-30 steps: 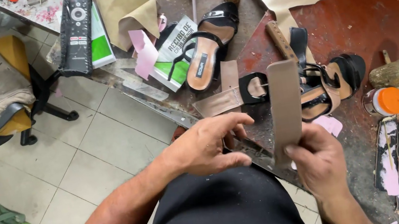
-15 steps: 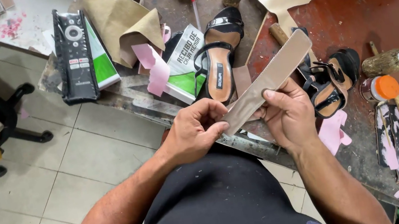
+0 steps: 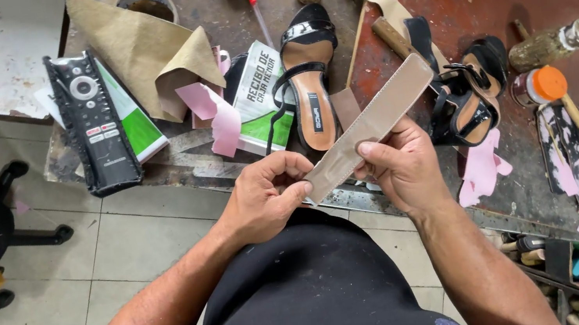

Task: Assembling leather sandals by threading straps through buckles and securing them at a repair bench

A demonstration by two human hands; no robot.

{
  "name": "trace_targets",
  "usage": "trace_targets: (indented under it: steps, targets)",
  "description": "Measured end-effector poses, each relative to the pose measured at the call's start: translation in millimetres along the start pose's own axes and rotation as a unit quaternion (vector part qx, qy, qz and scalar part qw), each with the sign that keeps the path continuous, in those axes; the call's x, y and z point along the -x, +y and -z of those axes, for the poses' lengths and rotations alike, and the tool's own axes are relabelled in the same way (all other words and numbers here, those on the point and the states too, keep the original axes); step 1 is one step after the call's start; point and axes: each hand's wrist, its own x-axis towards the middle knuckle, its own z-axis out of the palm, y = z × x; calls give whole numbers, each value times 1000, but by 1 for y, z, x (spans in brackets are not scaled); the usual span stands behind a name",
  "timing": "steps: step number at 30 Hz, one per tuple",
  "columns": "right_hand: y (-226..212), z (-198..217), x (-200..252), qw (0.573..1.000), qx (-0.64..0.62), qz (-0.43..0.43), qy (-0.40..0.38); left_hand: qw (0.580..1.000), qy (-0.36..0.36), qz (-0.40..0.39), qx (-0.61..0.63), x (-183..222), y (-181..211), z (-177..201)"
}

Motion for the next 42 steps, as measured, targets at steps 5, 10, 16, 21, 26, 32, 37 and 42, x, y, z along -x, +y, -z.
trace_targets:
  steps: [5,10,16,21,26,32,37,42]
  targets:
    - [-31,-2,5,997,53,57,13,994,-7,-21,-108,10,17,9]
    - [-69,26,12,985,81,143,55,959,-22,-22,-281,30,43,18]
    - [-76,73,18,978,107,167,68,901,85,-97,-413,26,39,16]
    - [-68,61,8,983,73,169,-5,895,127,-165,-394,15,55,5]
    - [-56,38,-9,992,89,80,32,904,105,-215,-356,-3,75,11]
    - [-63,2,-22,990,128,56,36,903,44,-277,-325,-28,94,33]
    - [-82,-13,-28,959,208,115,155,927,70,-193,-314,-23,96,71]
    - [-89,11,-30,946,201,165,191,949,82,-145,-268,-22,79,88]
